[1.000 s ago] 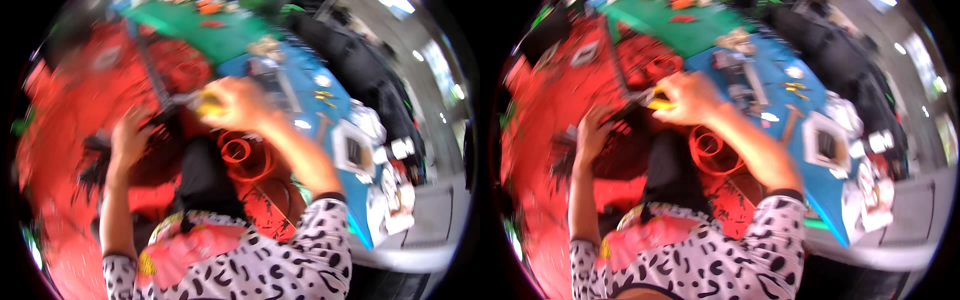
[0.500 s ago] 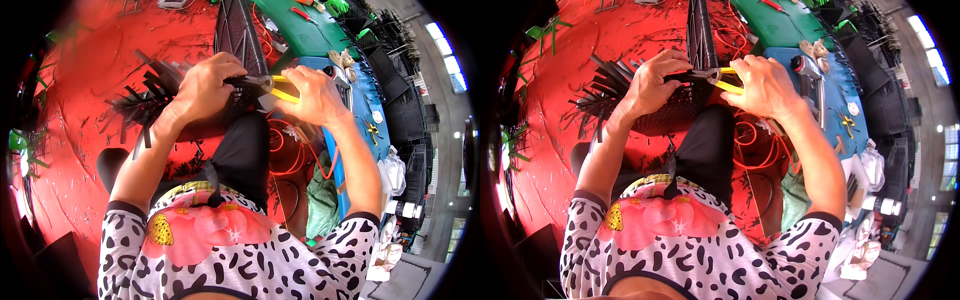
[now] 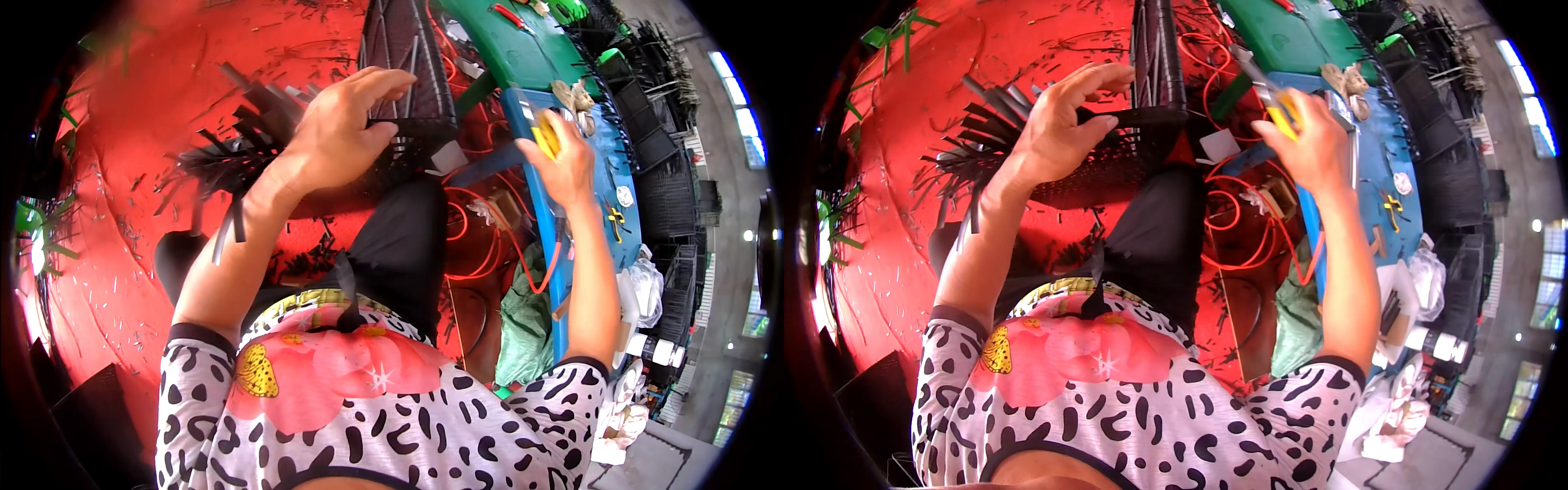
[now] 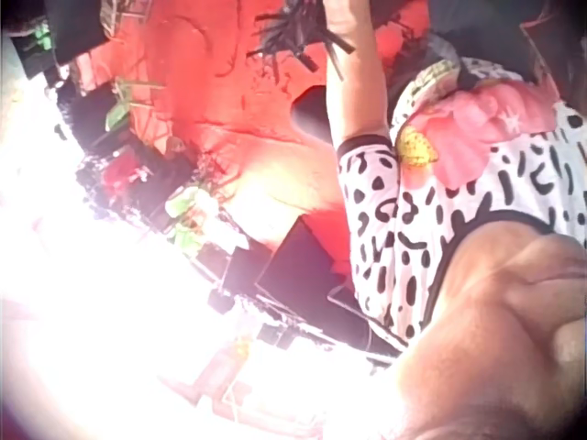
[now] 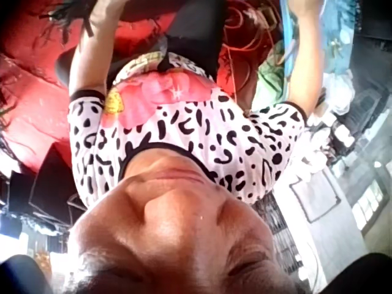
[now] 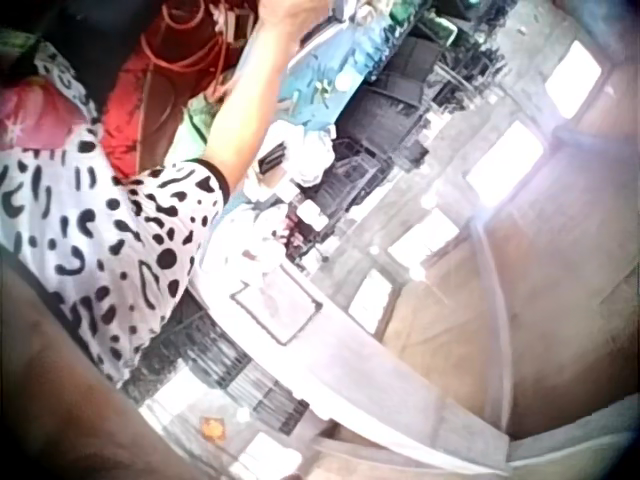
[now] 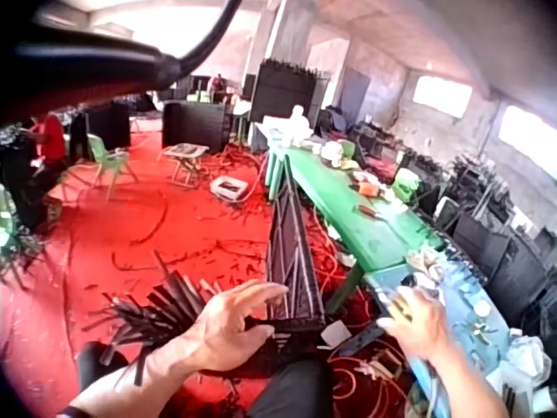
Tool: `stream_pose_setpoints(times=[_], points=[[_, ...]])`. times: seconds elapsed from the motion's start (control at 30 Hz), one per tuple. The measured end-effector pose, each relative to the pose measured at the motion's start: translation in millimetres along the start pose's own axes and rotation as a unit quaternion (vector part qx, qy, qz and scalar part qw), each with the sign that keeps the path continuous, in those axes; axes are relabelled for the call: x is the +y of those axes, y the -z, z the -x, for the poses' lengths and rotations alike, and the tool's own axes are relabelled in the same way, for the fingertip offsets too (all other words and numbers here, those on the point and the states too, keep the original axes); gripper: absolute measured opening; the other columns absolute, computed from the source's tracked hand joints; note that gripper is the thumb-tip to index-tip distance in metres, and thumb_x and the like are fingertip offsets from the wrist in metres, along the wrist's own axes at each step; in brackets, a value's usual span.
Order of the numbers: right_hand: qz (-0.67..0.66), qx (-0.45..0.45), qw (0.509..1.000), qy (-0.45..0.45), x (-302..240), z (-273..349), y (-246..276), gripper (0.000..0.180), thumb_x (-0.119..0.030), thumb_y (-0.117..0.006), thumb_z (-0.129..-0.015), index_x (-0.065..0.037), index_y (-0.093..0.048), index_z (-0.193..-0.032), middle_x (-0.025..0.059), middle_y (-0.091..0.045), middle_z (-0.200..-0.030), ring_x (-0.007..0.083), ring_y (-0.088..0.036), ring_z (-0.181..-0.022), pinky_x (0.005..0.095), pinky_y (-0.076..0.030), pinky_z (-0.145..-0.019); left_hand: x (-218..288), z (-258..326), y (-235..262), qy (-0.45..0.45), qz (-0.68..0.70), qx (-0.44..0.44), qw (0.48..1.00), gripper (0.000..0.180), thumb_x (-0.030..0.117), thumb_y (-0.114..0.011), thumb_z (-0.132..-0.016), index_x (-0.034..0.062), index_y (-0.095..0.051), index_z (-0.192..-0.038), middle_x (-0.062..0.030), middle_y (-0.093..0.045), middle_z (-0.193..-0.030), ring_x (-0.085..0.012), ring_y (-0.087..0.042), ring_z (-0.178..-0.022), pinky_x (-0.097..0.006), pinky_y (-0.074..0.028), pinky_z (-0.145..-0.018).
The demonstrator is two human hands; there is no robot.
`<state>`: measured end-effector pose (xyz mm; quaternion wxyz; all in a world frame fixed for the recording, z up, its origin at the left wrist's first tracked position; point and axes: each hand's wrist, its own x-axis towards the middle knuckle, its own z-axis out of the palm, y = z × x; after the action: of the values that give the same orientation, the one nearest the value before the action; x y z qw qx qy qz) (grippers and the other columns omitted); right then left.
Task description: The person weaves black plastic straps into a black wicker furniture frame. They use pliers to pull and position the straps, a pneumatic nailer to secure the ends to the frame, and a hammer to flatten the nails. The person handles the frame and several straps one at a time.
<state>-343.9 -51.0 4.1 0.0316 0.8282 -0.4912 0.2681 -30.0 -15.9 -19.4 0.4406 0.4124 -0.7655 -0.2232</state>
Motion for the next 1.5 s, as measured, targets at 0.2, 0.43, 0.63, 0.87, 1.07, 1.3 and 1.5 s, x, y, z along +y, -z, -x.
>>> stream_pose_setpoints(times=[0.2,0.43,0.63,0.87,1.07,1.3,1.5], points=[[0.220,-0.057,0.854,-0.467,148,125,29,0.082,-0.058,-0.060,-0.077,0.004,-0.047,-0.128,0.0278,-0.056,-0.120,0.0406,-0.054,-0.112,0.0438,-0.042,-0.097,1,1,-1,0.042,0.004,-0.016,0.999,0.049,0.007,-0.062,-0.075,0.0014,-0.055,-0.123,-0.0126,-0.062,-0.115,-0.0239,-0.057,-0.110,-0.034,-0.041,-0.096],[0.226,0.069,0.886,-0.399,161,166,32,0.056,-0.040,-0.071,-0.074,-0.004,-0.057,-0.116,0.0199,-0.062,-0.107,0.0351,-0.059,-0.103,0.0449,-0.047,-0.086,3,0,-11,0.033,0.073,-0.016,0.997,0.041,0.010,-0.058,-0.083,-0.0011,-0.054,-0.122,-0.0124,-0.061,-0.115,-0.0221,-0.056,-0.110,-0.034,-0.040,-0.097],[-0.116,0.121,0.979,0.118,-51,14,-28,0.041,-0.027,-0.075,-0.069,-0.004,-0.061,-0.101,0.0118,-0.062,-0.094,0.0302,-0.058,-0.094,0.0427,-0.046,-0.083,-14,6,-8,0.052,0.163,0.019,0.985,0.049,0.028,-0.058,-0.092,-0.0023,-0.048,-0.128,-0.0133,-0.059,-0.118,-0.0221,-0.054,-0.113,-0.034,-0.039,-0.098],[-0.057,-0.075,0.986,0.140,-127,-25,-81,0.032,-0.032,-0.069,-0.072,-0.007,-0.065,-0.092,0.0099,-0.063,-0.091,0.0260,-0.057,-0.099,0.0410,-0.036,-0.092,-15,6,-11,0.007,0.162,0.050,0.985,0.055,0.027,-0.054,-0.093,-0.0036,-0.039,-0.136,-0.0140,-0.047,-0.134,-0.0245,-0.041,-0.127,-0.038,-0.028,-0.108],[-0.163,-0.055,0.981,0.095,-127,-26,-75,0.019,-0.018,-0.071,-0.068,-0.008,-0.066,-0.084,0.0065,-0.063,-0.085,0.0252,-0.059,-0.089,0.0379,-0.038,-0.088,-9,6,-16,-0.056,0.158,0.154,0.974,0.052,0.025,-0.049,-0.093,-0.0026,-0.038,-0.136,-0.0139,-0.043,-0.138,-0.0254,-0.035,-0.133,-0.044,-0.019,-0.111],[-0.236,0.029,0.968,0.075,-121,-22,-80,0.021,-0.013,-0.075,-0.062,-0.008,-0.065,-0.080,0.0056,-0.062,-0.080,0.0253,-0.060,-0.083,0.0373,-0.042,-0.081,-15,8,-22,-0.045,0.137,0.200,0.969,0.052,0.018,-0.052,-0.092,-0.0040,-0.036,-0.136,-0.0157,-0.042,-0.138,-0.0257,-0.034,-0.133,-0.046,-0.020,-0.111],[-0.277,0.015,0.958,0.079,-107,-27,-79,0.027,-0.015,-0.079,-0.062,-0.006,-0.065,-0.083,0.0113,-0.062,-0.079,0.0264,-0.063,-0.080,0.0366,-0.049,-0.072,1,9,-20,-0.133,0.006,0.240,0.962,0.050,0.005,-0.052,-0.083,-0.0078,-0.042,-0.130,-0.0190,-0.048,-0.131,-0.0299,-0.046,-0.122,-0.039,-0.031,-0.105]])
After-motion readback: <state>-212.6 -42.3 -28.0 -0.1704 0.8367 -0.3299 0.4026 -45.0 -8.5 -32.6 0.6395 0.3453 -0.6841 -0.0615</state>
